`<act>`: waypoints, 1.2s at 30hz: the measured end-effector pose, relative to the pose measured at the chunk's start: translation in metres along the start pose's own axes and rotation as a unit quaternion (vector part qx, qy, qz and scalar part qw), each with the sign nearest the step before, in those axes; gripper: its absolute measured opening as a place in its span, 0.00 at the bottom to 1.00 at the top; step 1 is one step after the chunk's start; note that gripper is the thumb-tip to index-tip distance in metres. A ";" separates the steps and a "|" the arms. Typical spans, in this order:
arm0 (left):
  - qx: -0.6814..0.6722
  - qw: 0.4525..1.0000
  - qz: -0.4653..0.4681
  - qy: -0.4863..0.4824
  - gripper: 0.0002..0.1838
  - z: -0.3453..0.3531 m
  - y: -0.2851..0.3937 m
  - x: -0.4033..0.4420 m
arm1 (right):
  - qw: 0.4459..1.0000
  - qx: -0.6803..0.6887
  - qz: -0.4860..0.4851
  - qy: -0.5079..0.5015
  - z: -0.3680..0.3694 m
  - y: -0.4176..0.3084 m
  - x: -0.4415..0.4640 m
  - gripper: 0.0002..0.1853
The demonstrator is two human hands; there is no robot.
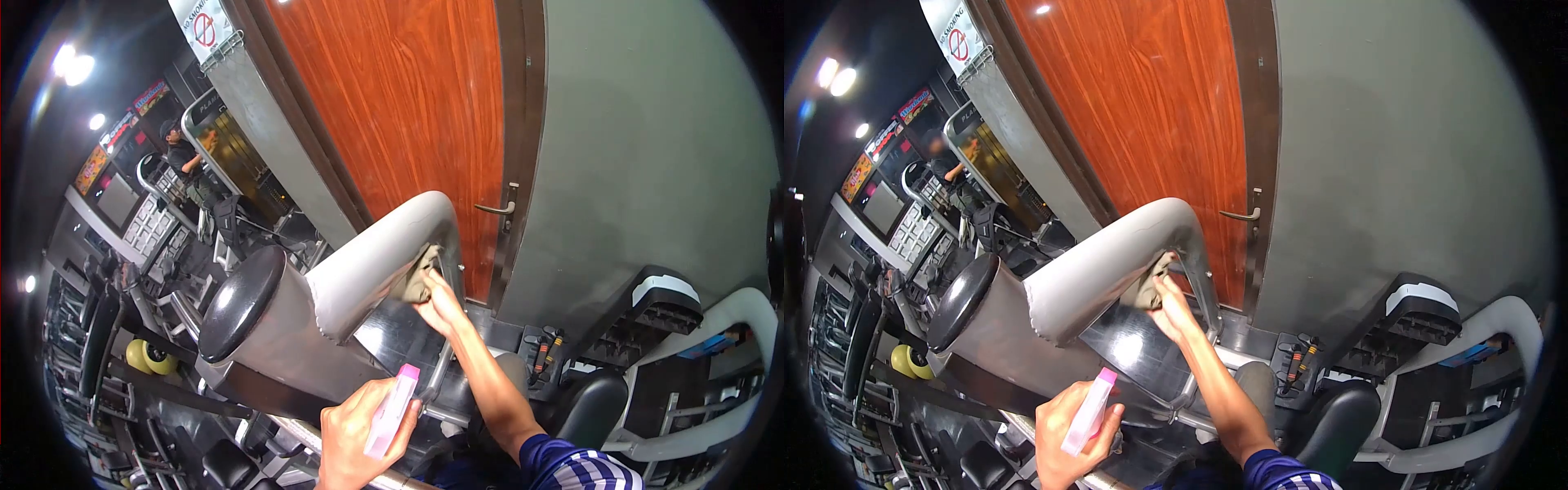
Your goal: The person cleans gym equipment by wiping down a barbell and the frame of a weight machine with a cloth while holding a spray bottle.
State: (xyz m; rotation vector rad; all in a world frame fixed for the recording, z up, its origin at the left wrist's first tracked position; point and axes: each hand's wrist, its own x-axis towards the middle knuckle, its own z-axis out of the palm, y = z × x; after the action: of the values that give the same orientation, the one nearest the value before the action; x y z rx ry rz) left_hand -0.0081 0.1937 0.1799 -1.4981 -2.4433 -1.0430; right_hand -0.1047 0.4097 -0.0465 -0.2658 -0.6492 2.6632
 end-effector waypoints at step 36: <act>-0.055 0.998 -0.038 -0.018 0.11 -0.002 0.001 0.000 | 0.850 -0.526 0.013 -0.019 0.043 0.038 -0.128 0.24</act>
State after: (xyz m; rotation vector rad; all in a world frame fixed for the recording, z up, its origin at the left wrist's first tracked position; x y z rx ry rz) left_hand -0.0077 0.1926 0.1819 -1.4778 -2.5238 -1.1919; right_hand -0.0121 0.3091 -0.0154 -0.4922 -2.0671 2.0419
